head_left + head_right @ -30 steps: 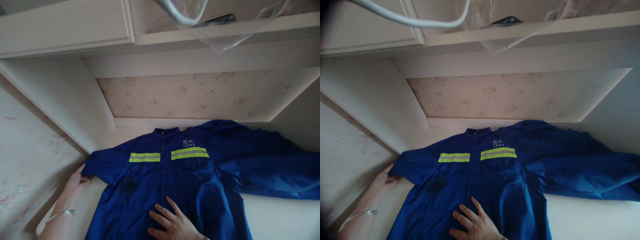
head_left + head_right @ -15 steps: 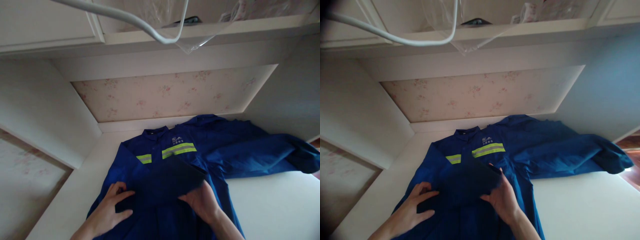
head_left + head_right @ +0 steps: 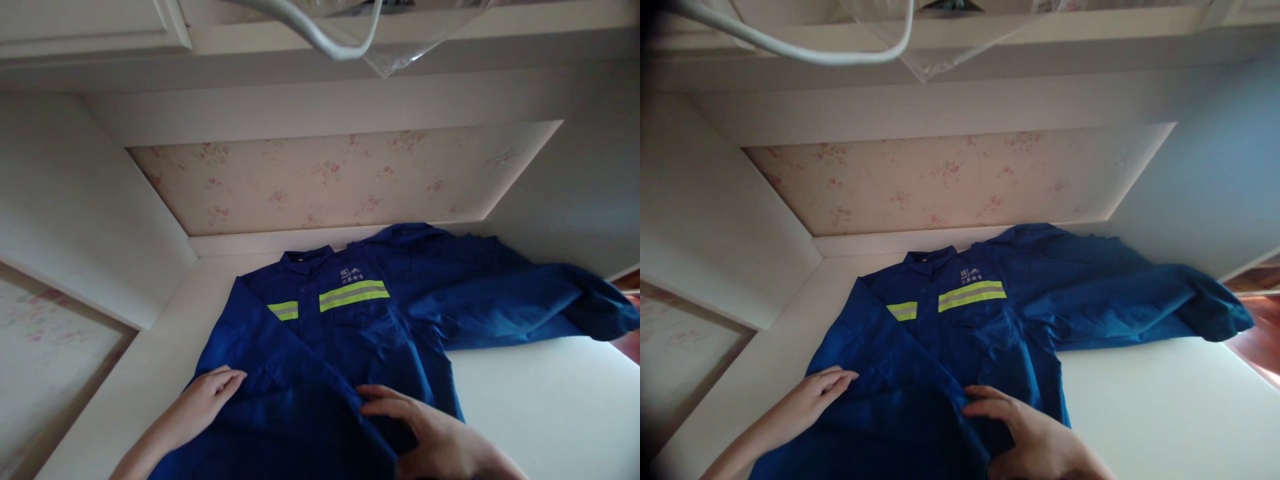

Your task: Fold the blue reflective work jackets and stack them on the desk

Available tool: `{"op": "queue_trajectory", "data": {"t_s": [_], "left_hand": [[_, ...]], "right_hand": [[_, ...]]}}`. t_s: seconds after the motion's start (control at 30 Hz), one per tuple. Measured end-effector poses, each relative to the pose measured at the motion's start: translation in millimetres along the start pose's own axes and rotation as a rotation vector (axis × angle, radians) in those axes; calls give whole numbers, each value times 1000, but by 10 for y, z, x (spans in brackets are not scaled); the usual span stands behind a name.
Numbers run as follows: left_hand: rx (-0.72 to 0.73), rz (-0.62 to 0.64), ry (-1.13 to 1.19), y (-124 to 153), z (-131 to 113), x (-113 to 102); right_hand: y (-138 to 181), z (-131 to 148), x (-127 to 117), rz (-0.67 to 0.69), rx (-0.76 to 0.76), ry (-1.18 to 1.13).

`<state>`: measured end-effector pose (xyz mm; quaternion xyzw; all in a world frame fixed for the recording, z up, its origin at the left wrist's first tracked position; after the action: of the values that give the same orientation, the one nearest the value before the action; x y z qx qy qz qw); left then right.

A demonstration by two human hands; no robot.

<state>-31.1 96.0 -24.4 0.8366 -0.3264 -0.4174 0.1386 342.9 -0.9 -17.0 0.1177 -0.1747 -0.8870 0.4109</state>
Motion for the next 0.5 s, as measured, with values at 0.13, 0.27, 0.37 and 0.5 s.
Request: {"op": "queue_trajectory", "data": {"t_s": [0.13, 0.27, 0.37, 0.5], "left_hand": [[-94, 59, 56, -8, 172, 54], [-76, 56, -40, -7, 258, 52], [-88, 72, -70, 28, 280, 43], [-86, 89, -62, 78, 220, 26]], "right_hand": [[13, 206, 47, 170, 108, 287], [-48, 170, 41, 36, 143, 272], [-92, 128, 151, -28, 178, 375], [-101, 187, 222, 23, 147, 454]]}}
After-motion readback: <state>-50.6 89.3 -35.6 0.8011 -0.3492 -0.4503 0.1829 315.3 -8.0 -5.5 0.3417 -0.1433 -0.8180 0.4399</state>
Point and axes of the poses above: each hand's wrist, its own y-axis away from the middle knuckle, its own x-axis out of the palm, z = x × y, the point moved 6 cm from there along -y, towards the middle knuckle, and after that the axes turned 11 degrees about z, right-handed, at the moved point
